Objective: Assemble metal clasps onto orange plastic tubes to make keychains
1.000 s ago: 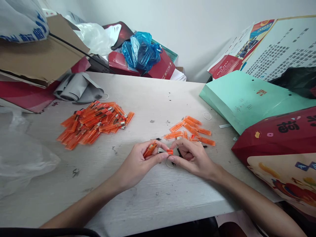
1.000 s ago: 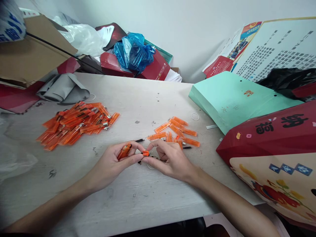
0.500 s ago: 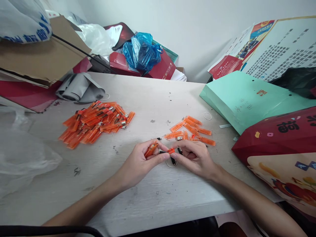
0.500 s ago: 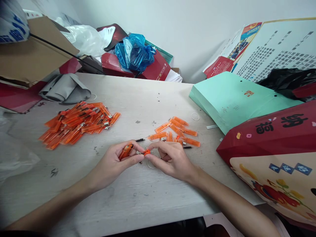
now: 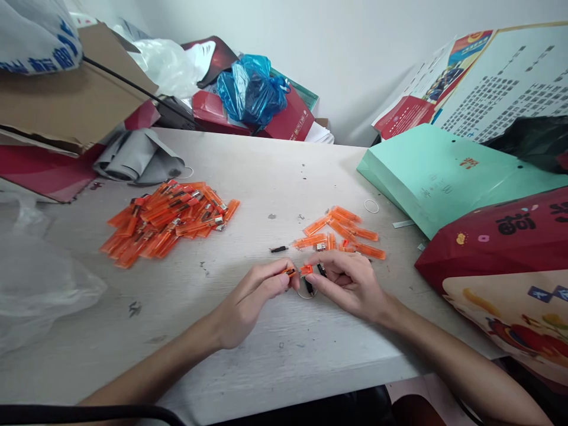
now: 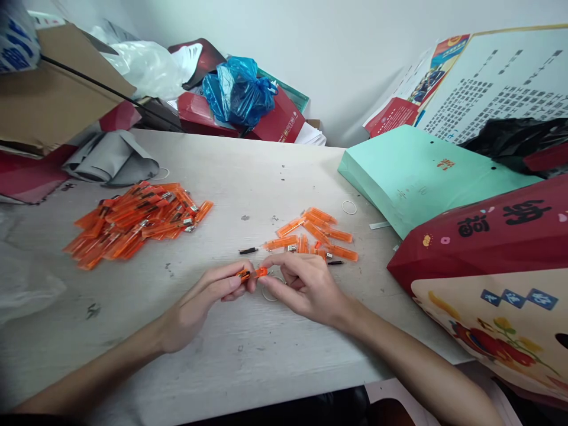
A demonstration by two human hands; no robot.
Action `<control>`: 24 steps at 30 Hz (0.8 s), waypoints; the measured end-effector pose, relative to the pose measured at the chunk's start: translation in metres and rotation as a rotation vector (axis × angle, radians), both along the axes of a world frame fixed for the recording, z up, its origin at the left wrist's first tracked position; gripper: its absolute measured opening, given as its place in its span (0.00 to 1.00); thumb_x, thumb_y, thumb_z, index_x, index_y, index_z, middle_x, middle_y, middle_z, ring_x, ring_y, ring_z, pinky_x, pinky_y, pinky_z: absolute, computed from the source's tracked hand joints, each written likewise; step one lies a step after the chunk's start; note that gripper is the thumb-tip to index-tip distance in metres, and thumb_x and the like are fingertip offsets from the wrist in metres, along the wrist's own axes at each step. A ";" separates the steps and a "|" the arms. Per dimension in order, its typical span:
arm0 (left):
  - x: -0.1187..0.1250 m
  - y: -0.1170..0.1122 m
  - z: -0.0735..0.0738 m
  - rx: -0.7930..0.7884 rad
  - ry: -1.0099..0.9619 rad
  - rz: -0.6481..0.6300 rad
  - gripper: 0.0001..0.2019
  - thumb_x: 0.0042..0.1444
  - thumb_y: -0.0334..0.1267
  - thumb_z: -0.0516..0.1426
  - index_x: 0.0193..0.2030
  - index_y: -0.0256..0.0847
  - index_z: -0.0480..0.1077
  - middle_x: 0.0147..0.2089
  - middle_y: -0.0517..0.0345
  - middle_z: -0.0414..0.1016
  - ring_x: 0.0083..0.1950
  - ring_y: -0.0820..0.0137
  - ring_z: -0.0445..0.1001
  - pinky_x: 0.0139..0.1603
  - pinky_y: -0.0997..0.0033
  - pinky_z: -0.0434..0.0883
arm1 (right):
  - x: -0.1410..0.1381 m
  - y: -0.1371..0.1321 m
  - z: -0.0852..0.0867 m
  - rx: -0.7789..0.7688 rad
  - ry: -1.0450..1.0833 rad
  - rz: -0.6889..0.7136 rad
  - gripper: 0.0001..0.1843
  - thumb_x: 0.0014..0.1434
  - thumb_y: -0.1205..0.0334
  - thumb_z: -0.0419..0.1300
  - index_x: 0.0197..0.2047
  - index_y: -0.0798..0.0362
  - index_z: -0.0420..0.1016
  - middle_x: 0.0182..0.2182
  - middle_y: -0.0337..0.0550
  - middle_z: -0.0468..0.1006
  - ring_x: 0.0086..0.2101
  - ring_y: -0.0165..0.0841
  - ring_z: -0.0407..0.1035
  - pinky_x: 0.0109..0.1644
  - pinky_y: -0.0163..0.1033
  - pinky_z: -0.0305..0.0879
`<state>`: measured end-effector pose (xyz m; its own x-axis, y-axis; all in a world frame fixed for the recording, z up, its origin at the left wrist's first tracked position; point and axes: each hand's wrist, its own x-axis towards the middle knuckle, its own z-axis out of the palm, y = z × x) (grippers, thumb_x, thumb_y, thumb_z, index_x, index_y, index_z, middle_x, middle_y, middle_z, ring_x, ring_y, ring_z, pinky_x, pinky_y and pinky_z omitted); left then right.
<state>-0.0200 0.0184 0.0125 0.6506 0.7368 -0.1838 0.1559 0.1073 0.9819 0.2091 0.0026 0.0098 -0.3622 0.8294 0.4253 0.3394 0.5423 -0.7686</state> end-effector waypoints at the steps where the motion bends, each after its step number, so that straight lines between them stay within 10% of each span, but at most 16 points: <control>1: 0.000 -0.001 -0.001 0.003 0.017 0.009 0.15 0.72 0.45 0.46 0.38 0.41 0.67 0.36 0.59 0.63 0.37 0.69 0.61 0.41 0.68 0.62 | 0.000 0.000 0.000 -0.017 -0.010 0.013 0.09 0.68 0.61 0.62 0.49 0.55 0.76 0.21 0.28 0.60 0.20 0.22 0.49 0.21 0.30 0.45; 8: 0.002 -0.004 -0.003 0.133 0.085 0.044 0.15 0.70 0.45 0.48 0.39 0.39 0.71 0.36 0.56 0.70 0.39 0.66 0.67 0.41 0.67 0.68 | -0.001 0.000 0.001 -0.061 -0.040 0.036 0.10 0.69 0.59 0.62 0.47 0.57 0.76 0.24 0.35 0.74 0.21 0.22 0.52 0.22 0.30 0.49; 24: 0.008 -0.004 0.002 0.233 0.132 -0.034 0.16 0.70 0.43 0.50 0.32 0.39 0.64 0.28 0.64 0.58 0.28 0.74 0.57 0.29 0.71 0.57 | -0.002 0.002 -0.005 0.073 0.000 0.080 0.09 0.68 0.61 0.64 0.49 0.55 0.77 0.22 0.28 0.55 0.22 0.23 0.52 0.26 0.31 0.54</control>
<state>-0.0124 0.0148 0.0140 0.6576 0.7471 -0.0967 0.2841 -0.1270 0.9504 0.2067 0.0047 0.0045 -0.4262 0.7647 0.4833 0.2928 0.6221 -0.7261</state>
